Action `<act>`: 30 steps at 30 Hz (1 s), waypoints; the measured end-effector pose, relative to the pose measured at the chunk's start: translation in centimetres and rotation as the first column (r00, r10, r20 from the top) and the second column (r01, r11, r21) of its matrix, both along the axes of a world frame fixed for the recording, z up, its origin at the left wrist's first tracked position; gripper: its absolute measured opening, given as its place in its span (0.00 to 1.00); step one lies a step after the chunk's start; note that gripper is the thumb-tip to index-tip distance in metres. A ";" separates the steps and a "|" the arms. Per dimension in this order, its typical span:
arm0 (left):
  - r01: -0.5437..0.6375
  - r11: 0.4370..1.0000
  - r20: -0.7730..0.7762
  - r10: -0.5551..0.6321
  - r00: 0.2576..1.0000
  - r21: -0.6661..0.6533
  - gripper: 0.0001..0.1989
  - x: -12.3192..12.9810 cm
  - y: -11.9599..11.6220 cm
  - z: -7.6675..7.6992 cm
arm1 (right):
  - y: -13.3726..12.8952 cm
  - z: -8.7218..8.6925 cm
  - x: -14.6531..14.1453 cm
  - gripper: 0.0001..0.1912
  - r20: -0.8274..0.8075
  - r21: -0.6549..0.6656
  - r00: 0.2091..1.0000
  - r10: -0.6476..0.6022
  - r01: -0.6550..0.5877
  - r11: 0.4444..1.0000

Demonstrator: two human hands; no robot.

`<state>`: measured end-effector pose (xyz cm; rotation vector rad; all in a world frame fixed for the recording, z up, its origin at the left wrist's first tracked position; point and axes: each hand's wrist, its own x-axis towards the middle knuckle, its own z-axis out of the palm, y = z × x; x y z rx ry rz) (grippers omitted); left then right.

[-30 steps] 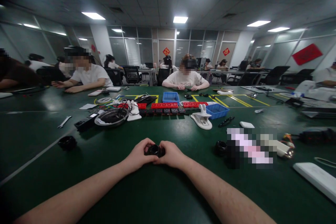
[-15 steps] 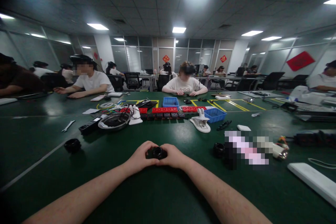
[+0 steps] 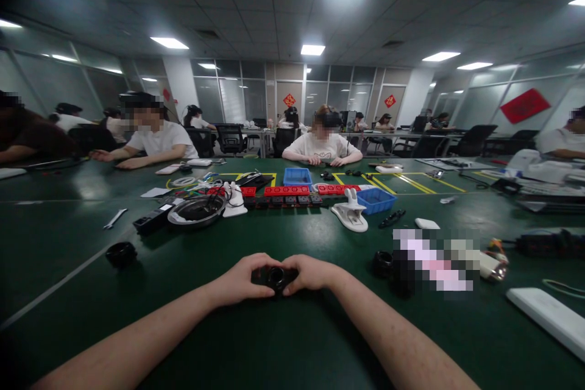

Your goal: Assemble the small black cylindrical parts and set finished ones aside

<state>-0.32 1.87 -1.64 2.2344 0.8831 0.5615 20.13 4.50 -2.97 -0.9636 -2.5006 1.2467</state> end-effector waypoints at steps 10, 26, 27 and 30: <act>-0.358 0.930 0.030 0.357 0.934 0.085 0.17 1.4 -0.5 -1.5 | -1.5 -1.7 -2.7 0.23 0.167 0.559 0.868 -0.467 0.307 0.770; -0.069 0.997 0.084 0.072 0.994 -0.034 0.20 0.4 0.7 -2.4 | -0.4 0.1 -0.4 0.19 -0.085 0.006 0.996 -0.029 0.030 1.000; -0.070 0.997 0.075 0.072 0.995 -0.033 0.20 0.4 0.6 -2.2 | -0.4 0.2 -0.3 0.19 -0.078 -0.007 0.997 -0.023 0.023 1.000; -0.076 0.996 0.054 0.078 0.995 -0.039 0.20 0.5 0.5 -2.0 | -0.2 0.3 -0.2 0.19 -0.037 0.000 0.999 -0.024 0.024 1.000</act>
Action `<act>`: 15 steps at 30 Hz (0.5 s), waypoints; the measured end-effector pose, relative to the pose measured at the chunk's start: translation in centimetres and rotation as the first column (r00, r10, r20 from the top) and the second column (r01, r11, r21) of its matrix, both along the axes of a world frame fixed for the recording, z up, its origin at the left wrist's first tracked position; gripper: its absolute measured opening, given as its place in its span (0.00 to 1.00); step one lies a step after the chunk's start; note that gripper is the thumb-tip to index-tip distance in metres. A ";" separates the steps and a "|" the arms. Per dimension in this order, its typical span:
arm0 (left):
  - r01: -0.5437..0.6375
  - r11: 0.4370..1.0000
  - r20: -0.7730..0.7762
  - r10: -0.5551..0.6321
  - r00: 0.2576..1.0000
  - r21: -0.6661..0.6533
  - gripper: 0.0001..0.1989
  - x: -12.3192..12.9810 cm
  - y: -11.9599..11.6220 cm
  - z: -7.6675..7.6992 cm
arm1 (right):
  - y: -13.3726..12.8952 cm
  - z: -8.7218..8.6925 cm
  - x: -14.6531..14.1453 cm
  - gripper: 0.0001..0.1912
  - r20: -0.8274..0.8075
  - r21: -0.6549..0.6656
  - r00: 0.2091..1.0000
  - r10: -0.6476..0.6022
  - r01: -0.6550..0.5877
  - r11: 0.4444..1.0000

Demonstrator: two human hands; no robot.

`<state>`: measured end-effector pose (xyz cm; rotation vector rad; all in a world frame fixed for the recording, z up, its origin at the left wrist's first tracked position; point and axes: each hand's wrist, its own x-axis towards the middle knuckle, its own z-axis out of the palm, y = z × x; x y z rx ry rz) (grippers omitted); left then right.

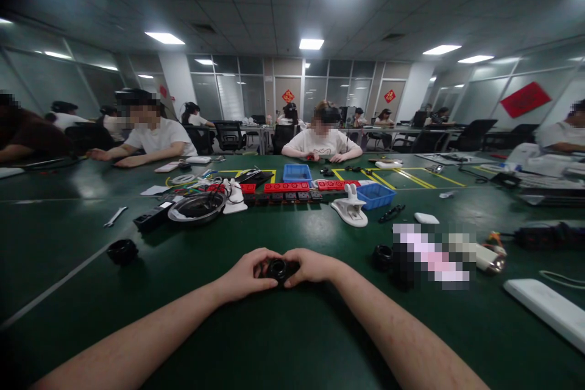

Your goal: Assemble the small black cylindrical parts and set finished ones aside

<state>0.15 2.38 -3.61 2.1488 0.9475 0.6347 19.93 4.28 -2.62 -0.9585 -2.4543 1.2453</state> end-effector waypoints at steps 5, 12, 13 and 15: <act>0.002 1.000 0.003 -0.002 1.000 -0.012 0.19 0.0 0.0 0.2 | 0.2 -0.3 0.1 0.17 0.025 0.025 1.000 -0.018 0.017 1.000; -0.240 0.971 0.001 0.240 0.971 0.001 0.19 1.0 -0.9 -0.2 | -0.4 -1.9 -1.4 0.21 0.148 0.278 0.942 -0.300 0.252 0.927; -0.288 0.957 -0.006 0.288 0.957 0.014 0.18 1.2 -1.1 -0.2 | -0.7 -2.2 -1.8 0.21 0.167 0.369 0.917 -0.363 0.283 0.885; -0.348 0.936 -0.006 0.348 0.937 0.048 0.17 1.4 -1.3 -0.3 | -1.3 -2.6 -2.6 0.20 0.175 0.524 0.868 -0.464 0.317 0.791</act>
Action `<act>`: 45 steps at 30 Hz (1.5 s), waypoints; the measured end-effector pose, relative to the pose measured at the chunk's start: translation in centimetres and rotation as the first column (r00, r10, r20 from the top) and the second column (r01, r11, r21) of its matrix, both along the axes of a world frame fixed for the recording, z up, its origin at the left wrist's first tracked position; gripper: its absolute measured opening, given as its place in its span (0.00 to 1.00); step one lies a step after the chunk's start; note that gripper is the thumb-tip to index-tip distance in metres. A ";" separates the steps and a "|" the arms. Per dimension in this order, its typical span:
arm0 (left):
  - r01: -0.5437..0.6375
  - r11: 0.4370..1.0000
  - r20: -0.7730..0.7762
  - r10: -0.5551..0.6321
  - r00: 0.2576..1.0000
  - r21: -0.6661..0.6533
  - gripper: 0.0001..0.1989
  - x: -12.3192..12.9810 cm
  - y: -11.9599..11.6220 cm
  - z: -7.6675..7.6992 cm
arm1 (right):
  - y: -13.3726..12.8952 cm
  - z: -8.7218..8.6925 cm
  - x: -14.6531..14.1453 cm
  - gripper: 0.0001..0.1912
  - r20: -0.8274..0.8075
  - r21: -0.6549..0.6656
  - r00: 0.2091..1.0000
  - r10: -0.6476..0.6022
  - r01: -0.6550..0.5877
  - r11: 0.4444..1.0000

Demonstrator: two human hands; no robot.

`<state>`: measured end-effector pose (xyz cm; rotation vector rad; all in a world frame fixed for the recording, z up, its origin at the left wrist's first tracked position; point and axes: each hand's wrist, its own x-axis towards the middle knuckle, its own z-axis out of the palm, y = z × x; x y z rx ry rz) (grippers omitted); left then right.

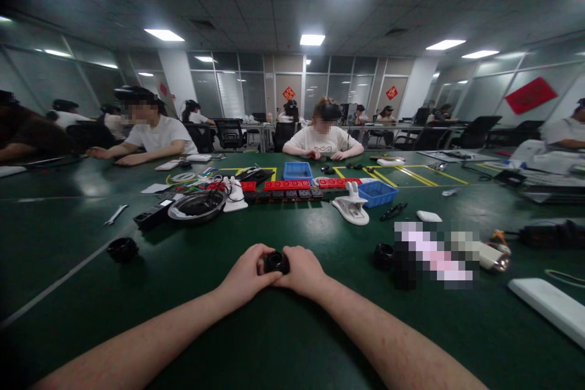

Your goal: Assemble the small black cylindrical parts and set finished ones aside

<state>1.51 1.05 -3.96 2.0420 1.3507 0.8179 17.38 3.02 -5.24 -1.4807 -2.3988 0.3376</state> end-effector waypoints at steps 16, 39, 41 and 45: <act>0.350 0.935 0.003 -0.350 0.937 -0.049 0.21 -1.3 0.8 0.8 | 1.5 2.2 2.4 0.19 -0.314 -0.265 0.848 0.428 -0.511 0.818; 0.138 0.990 -0.112 -0.135 0.985 0.019 0.17 -0.7 0.2 1.5 | 0.0 0.6 0.2 0.30 0.020 0.062 0.992 0.123 -0.124 0.990; 0.221 0.975 -0.081 -0.222 0.972 -0.024 0.18 -1.1 0.7 1.4 | 0.1 1.1 0.6 0.30 -0.084 -0.039 0.976 0.200 -0.203 0.978; 0.352 0.934 -0.001 -0.353 0.936 -0.063 0.21 -1.7 1.4 1.1 | 0.6 1.9 1.7 0.22 -0.304 -0.295 0.902 0.308 -0.396 0.869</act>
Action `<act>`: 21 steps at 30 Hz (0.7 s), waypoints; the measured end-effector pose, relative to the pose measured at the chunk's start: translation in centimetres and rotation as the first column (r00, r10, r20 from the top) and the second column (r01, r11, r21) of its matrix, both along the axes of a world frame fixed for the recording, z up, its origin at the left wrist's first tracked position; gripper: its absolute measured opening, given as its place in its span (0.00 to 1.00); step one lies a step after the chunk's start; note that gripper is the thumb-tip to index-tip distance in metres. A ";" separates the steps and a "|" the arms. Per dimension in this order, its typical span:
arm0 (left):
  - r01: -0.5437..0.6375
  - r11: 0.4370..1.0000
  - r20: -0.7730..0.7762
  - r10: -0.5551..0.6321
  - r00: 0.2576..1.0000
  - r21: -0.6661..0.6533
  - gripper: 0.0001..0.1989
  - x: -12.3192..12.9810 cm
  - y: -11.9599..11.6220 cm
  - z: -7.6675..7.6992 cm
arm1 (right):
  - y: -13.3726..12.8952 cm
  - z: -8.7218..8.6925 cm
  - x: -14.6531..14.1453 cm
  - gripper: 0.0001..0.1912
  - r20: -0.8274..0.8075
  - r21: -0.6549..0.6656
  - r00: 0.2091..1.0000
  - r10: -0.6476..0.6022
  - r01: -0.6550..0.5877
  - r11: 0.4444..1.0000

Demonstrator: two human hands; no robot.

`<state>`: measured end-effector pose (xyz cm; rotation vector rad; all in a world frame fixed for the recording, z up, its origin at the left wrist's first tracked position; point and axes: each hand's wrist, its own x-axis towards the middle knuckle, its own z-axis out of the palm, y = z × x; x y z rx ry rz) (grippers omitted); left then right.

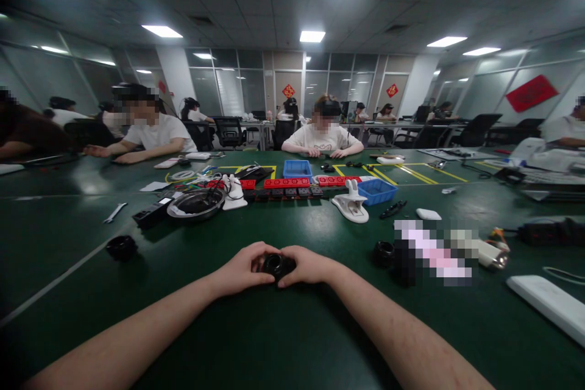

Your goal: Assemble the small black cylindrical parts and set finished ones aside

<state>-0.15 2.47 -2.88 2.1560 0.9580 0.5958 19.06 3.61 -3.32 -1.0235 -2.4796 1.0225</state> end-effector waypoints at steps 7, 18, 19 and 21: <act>0.044 0.999 0.036 -0.043 0.998 -0.001 0.21 -0.1 0.1 -0.4 | 0.5 0.2 0.4 0.16 -0.016 -0.089 0.999 0.037 -0.038 0.995; -0.101 0.994 -0.035 0.103 0.994 0.049 0.21 0.7 -0.6 -0.4 | 0.5 -1.0 -0.3 0.20 0.042 0.039 0.994 -0.101 0.100 0.994; -0.137 0.990 -0.033 0.138 0.990 0.045 0.20 0.9 -0.7 -0.5 | 0.3 -1.2 -0.5 0.21 0.076 0.096 0.986 -0.145 0.138 0.986; -0.223 0.974 -0.019 0.224 0.974 0.048 0.19 1.2 -1.0 -0.7 | -0.1 -1.6 -1.1 0.23 0.141 0.227 0.957 -0.253 0.218 0.949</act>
